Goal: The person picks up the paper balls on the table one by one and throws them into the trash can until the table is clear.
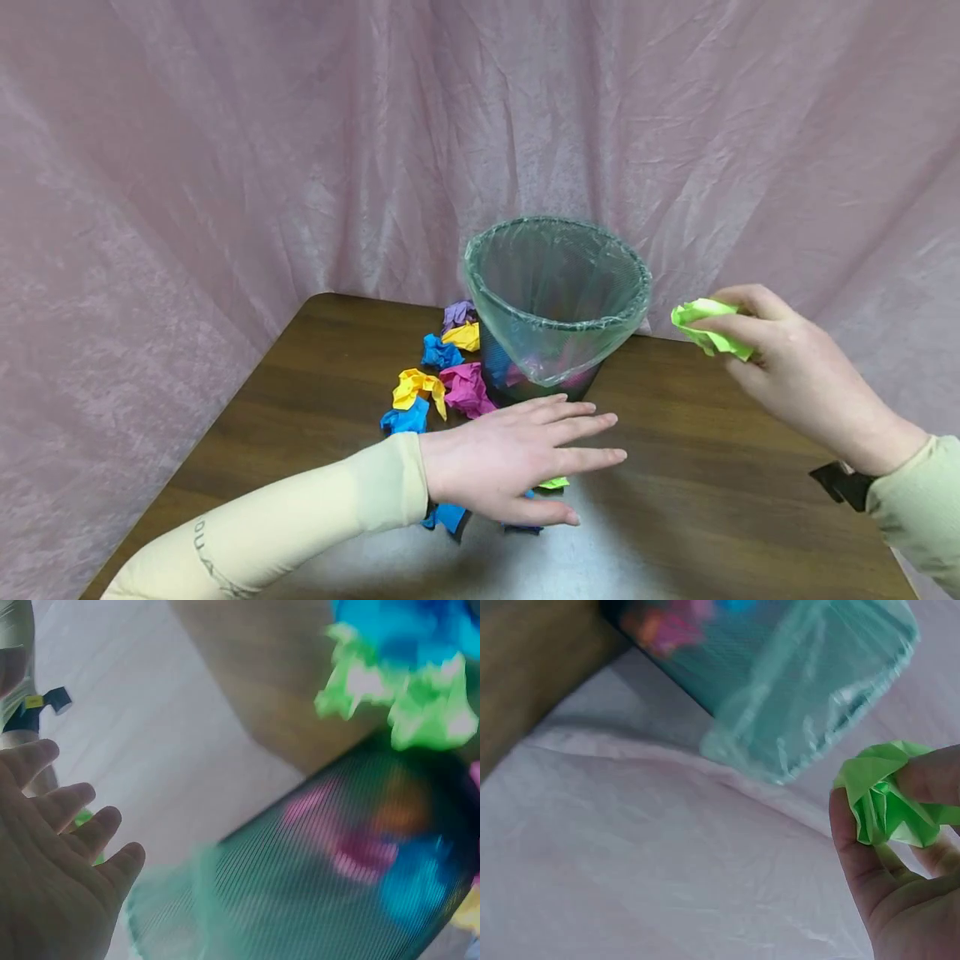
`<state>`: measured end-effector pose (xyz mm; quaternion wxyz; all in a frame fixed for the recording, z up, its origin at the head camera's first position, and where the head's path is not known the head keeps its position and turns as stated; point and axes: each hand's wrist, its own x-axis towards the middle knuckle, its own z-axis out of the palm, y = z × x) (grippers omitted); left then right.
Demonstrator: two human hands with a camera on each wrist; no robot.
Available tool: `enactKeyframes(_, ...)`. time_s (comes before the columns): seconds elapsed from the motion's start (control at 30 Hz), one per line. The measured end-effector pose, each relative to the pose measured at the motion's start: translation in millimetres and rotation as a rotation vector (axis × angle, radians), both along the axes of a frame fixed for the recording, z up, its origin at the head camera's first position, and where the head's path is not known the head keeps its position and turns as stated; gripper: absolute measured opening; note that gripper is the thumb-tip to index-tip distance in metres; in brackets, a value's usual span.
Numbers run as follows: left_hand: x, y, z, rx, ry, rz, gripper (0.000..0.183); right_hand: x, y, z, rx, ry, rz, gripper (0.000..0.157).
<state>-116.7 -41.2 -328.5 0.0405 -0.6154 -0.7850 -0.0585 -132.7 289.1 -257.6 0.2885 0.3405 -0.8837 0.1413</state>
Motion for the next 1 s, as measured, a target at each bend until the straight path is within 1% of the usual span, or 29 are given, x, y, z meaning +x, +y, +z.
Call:
enactKeyframes(0.1, -3.5, -9, 21.7, 0.051, -0.005, 0.003, 0.073, -10.8, -10, 17.4, -0.037, 0.001, 0.004, 0.064)
enactKeyframes(0.17, -6.4, -16, 34.4, 0.082, 0.012, 0.014, 0.073, -18.8, -17, 26.5, -0.062, -0.009, 0.010, 0.059)
enactKeyframes(0.23, -10.3, -23, 45.3, 0.115, 0.040, 0.031, 0.072, -27.7, -26, 33.8, -0.084, -0.039, 0.012, 0.053)
enactKeyframes(0.33, -20.5, -37, 58.9, 0.161, 0.066, 0.069, 0.072, -40.4, -38, 41.7, -0.107, -0.126, 0.005, 0.045)
enactKeyframes(0.4, -30.1, -46, 66.2, 0.177, 0.072, 0.102, 0.072, -47.7, -46, 45.0, -0.105, -0.196, -0.007, 0.040)
enactKeyframes(0.47, -41.0, -57, 72.2, 0.183, 0.063, 0.150, 0.073, -54.1, -54, 47.4, -0.093, -0.258, -0.020, 0.035)
enactKeyframes(0.57, -57.9, -73, 78.7, 0.184, 0.044, 0.231, 0.075, -62.5, -67, 49.9, -0.057, -0.334, -0.032, 0.029)
enactKeyframes(0.63, -68.6, -82, 82.1, 0.181, 0.030, 0.291, 0.075, -68.5, -75, 50.9, -0.031, -0.367, -0.032, 0.027)
enactKeyframes(0.73, -84.2, -95, 86.0, 0.173, 0.019, 0.375, 0.078, -77.6, -86, 52.0, 0.017, -0.393, -0.021, 0.026)
enactKeyframes(0.8, -92.9, -104, 87.3, 0.173, -0.006, 0.436, 0.079, -83.8, -93, 52.4, 0.046, -0.398, -0.019, 0.027)
enactKeyframes(0.9, -102.2, -115, 86.2, 0.196, -0.080, 0.527, 0.082, -91.1, -100, 52.7, 0.082, -0.432, -0.035, 0.030)
enactKeyframes(1.0, -106.0, -124, 82.5, 0.214, -0.144, 0.590, 0.082, -95.9, -103, 52.7, 0.115, -0.498, -0.064, 0.043)
